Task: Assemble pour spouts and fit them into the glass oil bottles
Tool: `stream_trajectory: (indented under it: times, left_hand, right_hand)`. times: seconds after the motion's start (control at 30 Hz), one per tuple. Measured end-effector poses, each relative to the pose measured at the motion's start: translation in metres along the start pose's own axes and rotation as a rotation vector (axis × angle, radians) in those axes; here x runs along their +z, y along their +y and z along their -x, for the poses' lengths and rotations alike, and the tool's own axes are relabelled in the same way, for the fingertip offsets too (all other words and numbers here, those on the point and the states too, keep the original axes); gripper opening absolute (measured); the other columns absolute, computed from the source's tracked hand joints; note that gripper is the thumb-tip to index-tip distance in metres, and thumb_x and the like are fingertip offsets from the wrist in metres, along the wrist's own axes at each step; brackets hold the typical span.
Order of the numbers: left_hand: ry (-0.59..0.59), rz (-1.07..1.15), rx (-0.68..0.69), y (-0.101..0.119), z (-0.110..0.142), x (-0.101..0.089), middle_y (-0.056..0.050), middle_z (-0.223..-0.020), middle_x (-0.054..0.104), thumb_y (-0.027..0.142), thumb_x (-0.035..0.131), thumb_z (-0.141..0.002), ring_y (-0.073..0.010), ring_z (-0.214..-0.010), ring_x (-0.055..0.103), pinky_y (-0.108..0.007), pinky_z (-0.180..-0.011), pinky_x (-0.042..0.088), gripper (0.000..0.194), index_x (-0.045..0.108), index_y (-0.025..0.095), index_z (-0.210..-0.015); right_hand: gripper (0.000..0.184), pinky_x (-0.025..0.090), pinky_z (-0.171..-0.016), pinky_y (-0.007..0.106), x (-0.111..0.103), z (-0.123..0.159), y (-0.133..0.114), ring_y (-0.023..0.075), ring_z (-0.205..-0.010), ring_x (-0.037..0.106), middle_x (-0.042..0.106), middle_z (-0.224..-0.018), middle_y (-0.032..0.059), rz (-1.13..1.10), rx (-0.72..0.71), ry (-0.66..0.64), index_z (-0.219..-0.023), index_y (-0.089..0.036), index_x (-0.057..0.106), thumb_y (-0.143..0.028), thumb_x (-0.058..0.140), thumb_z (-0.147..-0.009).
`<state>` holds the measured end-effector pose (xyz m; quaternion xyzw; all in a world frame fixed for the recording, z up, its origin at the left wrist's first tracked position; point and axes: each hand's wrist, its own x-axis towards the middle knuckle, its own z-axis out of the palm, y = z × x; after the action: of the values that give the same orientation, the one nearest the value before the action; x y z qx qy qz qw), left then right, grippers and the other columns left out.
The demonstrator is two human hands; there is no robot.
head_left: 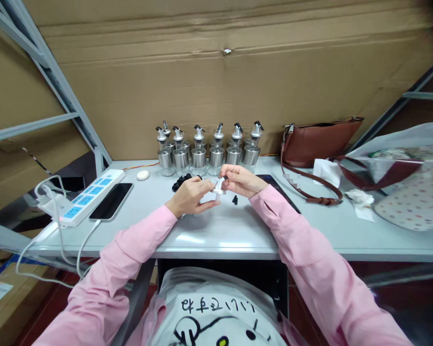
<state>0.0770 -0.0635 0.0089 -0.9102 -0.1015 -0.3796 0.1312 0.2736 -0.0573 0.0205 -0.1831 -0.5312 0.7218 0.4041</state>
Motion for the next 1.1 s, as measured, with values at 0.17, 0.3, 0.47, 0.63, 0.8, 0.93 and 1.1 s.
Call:
stream_trajectory:
  times: [0.17, 0.3, 0.47, 0.63, 0.8, 0.93, 1.1]
  left_hand:
    - [0.050, -0.027, 0.001, -0.001, -0.001, -0.003, 0.001, -0.063, 0.056, 0.045, 0.042, -0.088, -0.0109, -0.053, 0.051, -0.025, -0.058, 0.040, 0.028, 0.047, 0.017, -0.087]
    - [0.044, -0.028, -0.004, -0.002, 0.001, -0.002, 0.001, -0.063, 0.058, 0.045, 0.041, -0.089, -0.0107, -0.052, 0.052, -0.025, -0.060, 0.042, 0.029, 0.048, 0.016, -0.092]
    - [0.074, -0.023, 0.014, -0.002, 0.001, -0.001, 0.002, -0.064, 0.059, 0.041, 0.044, -0.088, -0.0103, -0.053, 0.054, -0.025, -0.059, 0.042, 0.026, 0.048, 0.016, -0.091]
    - [0.097, -0.020, 0.024, -0.002, 0.000, -0.002, 0.002, -0.063, 0.059, 0.042, 0.045, -0.088, -0.0104, -0.054, 0.054, -0.025, -0.059, 0.042, 0.026, 0.048, 0.016, -0.090]
    - [0.054, -0.025, 0.000, -0.003, 0.002, -0.002, 0.001, -0.061, 0.058, 0.045, 0.042, -0.089, -0.0106, -0.054, 0.055, -0.025, -0.059, 0.043, 0.031, 0.049, 0.016, -0.091]
    - [0.057, -0.017, -0.015, -0.002, 0.002, -0.003, 0.001, -0.062, 0.058, 0.046, 0.042, -0.089, -0.0101, -0.052, 0.053, -0.025, -0.058, 0.043, 0.032, 0.050, 0.015, -0.091]
    - [0.083, -0.002, -0.027, -0.001, 0.001, -0.002, 0.002, -0.063, 0.059, 0.042, 0.046, -0.088, -0.0089, -0.050, 0.051, -0.023, -0.058, 0.042, 0.027, 0.049, 0.015, -0.090]
  right_hand:
    - [0.040, 0.047, -0.059, 0.021, -0.002, 0.000, 0.003, 0.0079, -0.062, 0.056, 0.060, -0.068, 0.0013, -0.078, 0.026, -0.067, -0.099, -0.011, 0.061, -0.037, 0.071, -0.070]
    - [0.027, 0.043, -0.055, 0.021, 0.001, 0.002, 0.003, 0.0052, -0.051, 0.045, 0.050, -0.057, -0.0027, -0.116, 0.054, -0.156, -0.094, -0.007, 0.062, -0.027, 0.065, -0.075]
    - [0.014, 0.044, -0.058, 0.025, 0.004, 0.000, 0.006, 0.0045, -0.044, 0.033, 0.032, -0.051, -0.0080, -0.125, 0.048, -0.170, -0.084, -0.012, 0.061, -0.025, 0.058, -0.080]
    - [0.014, 0.046, -0.065, 0.028, 0.001, -0.003, 0.011, 0.0067, -0.047, 0.040, 0.031, -0.051, -0.0083, -0.117, 0.031, -0.151, -0.085, -0.013, 0.060, -0.026, 0.058, -0.079]
    - [0.016, 0.046, -0.069, 0.028, 0.001, -0.003, 0.013, 0.0093, -0.053, 0.051, 0.032, -0.049, -0.0081, -0.078, -0.022, -0.161, -0.088, -0.015, 0.061, -0.028, 0.061, -0.078]
    - [0.024, 0.048, -0.068, 0.026, 0.004, -0.003, 0.014, 0.0093, -0.059, 0.056, 0.041, -0.052, -0.0072, -0.086, -0.033, -0.171, -0.086, -0.015, 0.062, -0.034, 0.069, -0.072]
    - [0.029, 0.048, -0.067, 0.024, 0.005, -0.005, 0.015, 0.0109, -0.072, 0.061, 0.062, -0.075, -0.0003, -0.018, -0.014, -0.093, -0.085, -0.015, 0.063, -0.026, 0.077, -0.062]
